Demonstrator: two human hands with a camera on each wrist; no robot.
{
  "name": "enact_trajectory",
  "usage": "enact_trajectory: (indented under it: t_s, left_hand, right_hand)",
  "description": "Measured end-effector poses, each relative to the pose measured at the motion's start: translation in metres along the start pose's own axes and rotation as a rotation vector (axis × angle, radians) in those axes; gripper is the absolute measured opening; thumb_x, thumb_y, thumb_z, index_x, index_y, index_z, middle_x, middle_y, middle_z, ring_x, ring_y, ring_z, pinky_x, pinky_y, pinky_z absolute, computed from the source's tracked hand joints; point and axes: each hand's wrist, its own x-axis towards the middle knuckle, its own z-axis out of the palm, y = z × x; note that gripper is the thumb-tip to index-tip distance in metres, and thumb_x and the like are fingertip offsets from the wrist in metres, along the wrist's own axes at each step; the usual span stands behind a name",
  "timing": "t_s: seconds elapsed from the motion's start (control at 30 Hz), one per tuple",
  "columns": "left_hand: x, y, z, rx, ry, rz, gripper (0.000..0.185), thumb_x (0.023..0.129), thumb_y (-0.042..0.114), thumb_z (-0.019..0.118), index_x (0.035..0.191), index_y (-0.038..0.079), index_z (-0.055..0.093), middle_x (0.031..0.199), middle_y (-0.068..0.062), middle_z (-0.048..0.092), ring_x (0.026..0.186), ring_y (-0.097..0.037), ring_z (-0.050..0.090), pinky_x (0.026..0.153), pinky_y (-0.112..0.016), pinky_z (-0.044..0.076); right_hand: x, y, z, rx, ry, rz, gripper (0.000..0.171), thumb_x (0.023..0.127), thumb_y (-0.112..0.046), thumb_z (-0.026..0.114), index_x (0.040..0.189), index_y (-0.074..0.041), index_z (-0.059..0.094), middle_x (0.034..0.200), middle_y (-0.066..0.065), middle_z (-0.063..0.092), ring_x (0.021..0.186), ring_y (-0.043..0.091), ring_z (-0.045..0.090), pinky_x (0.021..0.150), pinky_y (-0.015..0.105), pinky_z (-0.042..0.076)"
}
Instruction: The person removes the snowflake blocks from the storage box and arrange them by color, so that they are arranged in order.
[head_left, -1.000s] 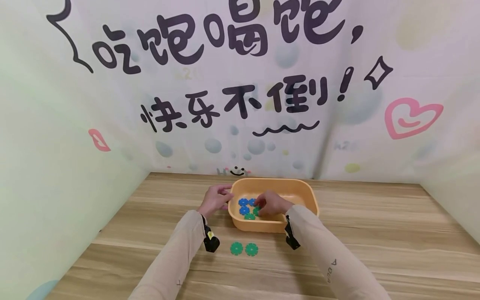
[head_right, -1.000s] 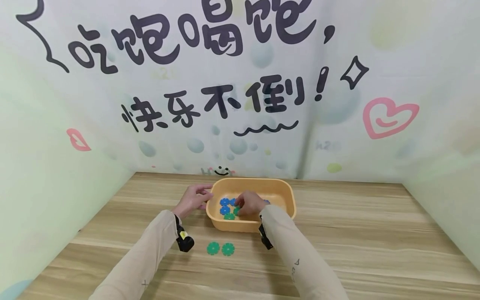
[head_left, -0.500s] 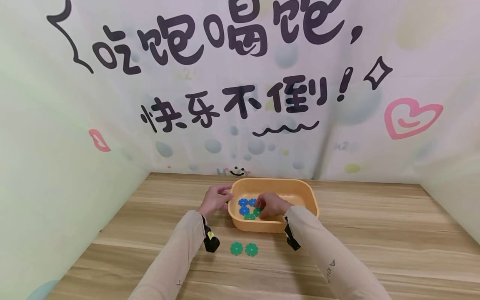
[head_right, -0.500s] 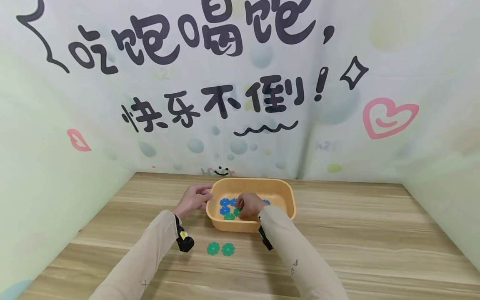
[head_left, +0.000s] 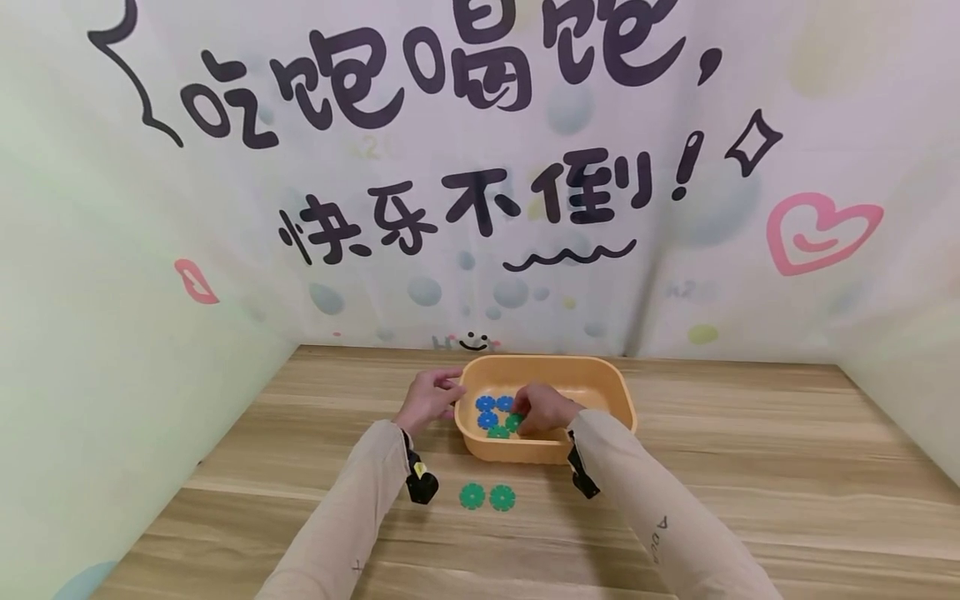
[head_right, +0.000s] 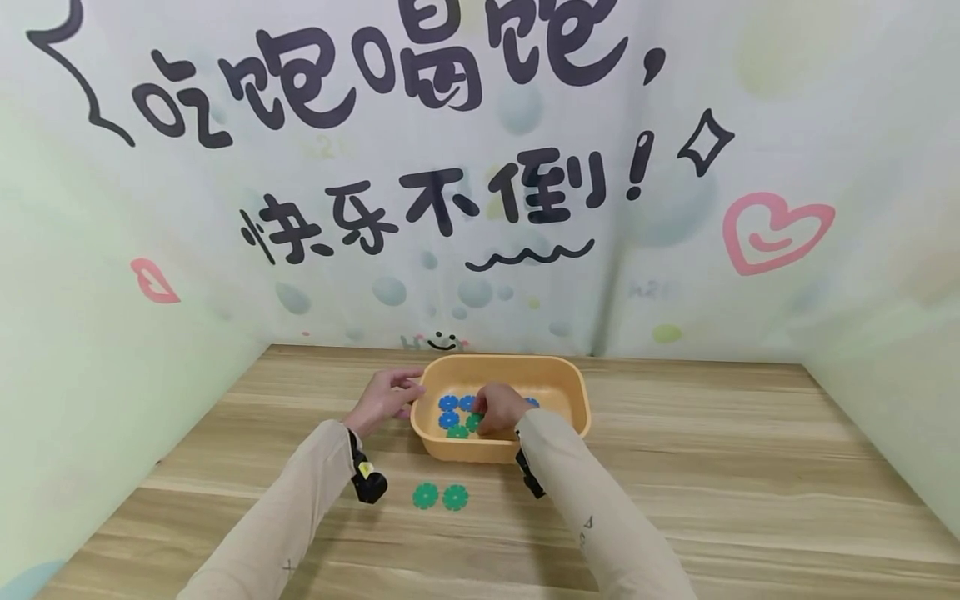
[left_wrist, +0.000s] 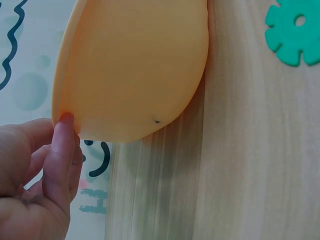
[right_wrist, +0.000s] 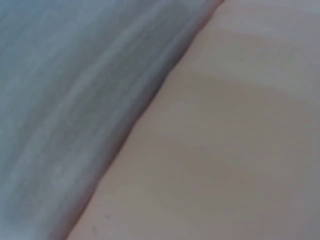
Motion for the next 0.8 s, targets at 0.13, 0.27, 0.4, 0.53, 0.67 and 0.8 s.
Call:
enact_trajectory:
  t_s: [0.13,0.27,0.4,0.53,0.67,0.8]
  left_hand:
    - [0.0,0.0,0.0,0.003,-0.005,0.005,0.037,0.083,0.007,0.06,0.12,0.005,0.055,0.09,-0.012,0.056,0.071,-0.02,0.057,0.063,-0.036,0.054]
    - [0.0,0.001,0.0,-0.003,-0.006,0.01,0.037,0.083,0.007,0.061,0.119,0.004,0.055,0.09,-0.012,0.056,0.07,-0.02,0.057,0.063,-0.036,0.054]
    - [0.0,0.001,0.0,-0.003,-0.003,0.012,0.037,0.083,0.006,0.06,0.119,0.004,0.055,0.09,-0.012,0.056,0.068,-0.018,0.056,0.064,-0.038,0.054]
    - [0.001,0.001,0.0,-0.001,-0.001,0.011,0.037,0.083,0.007,0.06,0.12,0.004,0.055,0.091,-0.012,0.056,0.069,-0.017,0.056,0.065,-0.038,0.053]
    - [0.001,0.001,0.0,-0.01,-0.004,0.008,0.037,0.083,0.006,0.06,0.12,0.004,0.055,0.091,-0.012,0.056,0.069,-0.017,0.056,0.066,-0.039,0.053]
    - [0.001,0.0,0.0,-0.023,-0.005,0.003,0.037,0.083,0.006,0.06,0.12,0.004,0.055,0.09,-0.012,0.056,0.069,-0.018,0.057,0.067,-0.04,0.053]
  right_hand:
    - [-0.001,0.001,-0.001,0.007,0.008,-0.013,0.026,0.068,-0.001,0.074,0.086,-0.005,0.054,0.079,0.004,0.051,0.072,0.017,0.047,0.069,0.027,0.047]
    - [-0.003,0.002,-0.006,0.014,0.013,-0.026,0.022,0.071,-0.001,0.071,0.085,-0.005,0.054,0.077,0.003,0.051,0.071,0.017,0.046,0.065,0.025,0.045]
    - [-0.007,0.003,-0.011,0.021,0.013,-0.066,0.015,0.075,-0.002,0.067,0.085,-0.004,0.056,0.076,0.004,0.052,0.071,0.017,0.047,0.062,0.023,0.045]
    - [-0.012,0.005,-0.015,0.025,0.036,-0.143,0.008,0.078,-0.002,0.064,0.085,-0.003,0.059,0.077,0.003,0.055,0.069,0.015,0.049,0.059,0.022,0.047]
    - [-0.017,0.006,-0.018,0.07,0.056,-0.213,0.006,0.081,0.0,0.06,0.086,-0.001,0.061,0.075,0.004,0.056,0.064,0.016,0.052,0.055,0.022,0.048]
    - [-0.024,0.005,-0.02,0.117,0.071,-0.27,0.006,0.082,0.001,0.058,0.087,0.0,0.062,0.075,0.005,0.058,0.062,0.02,0.056,0.053,0.024,0.05]
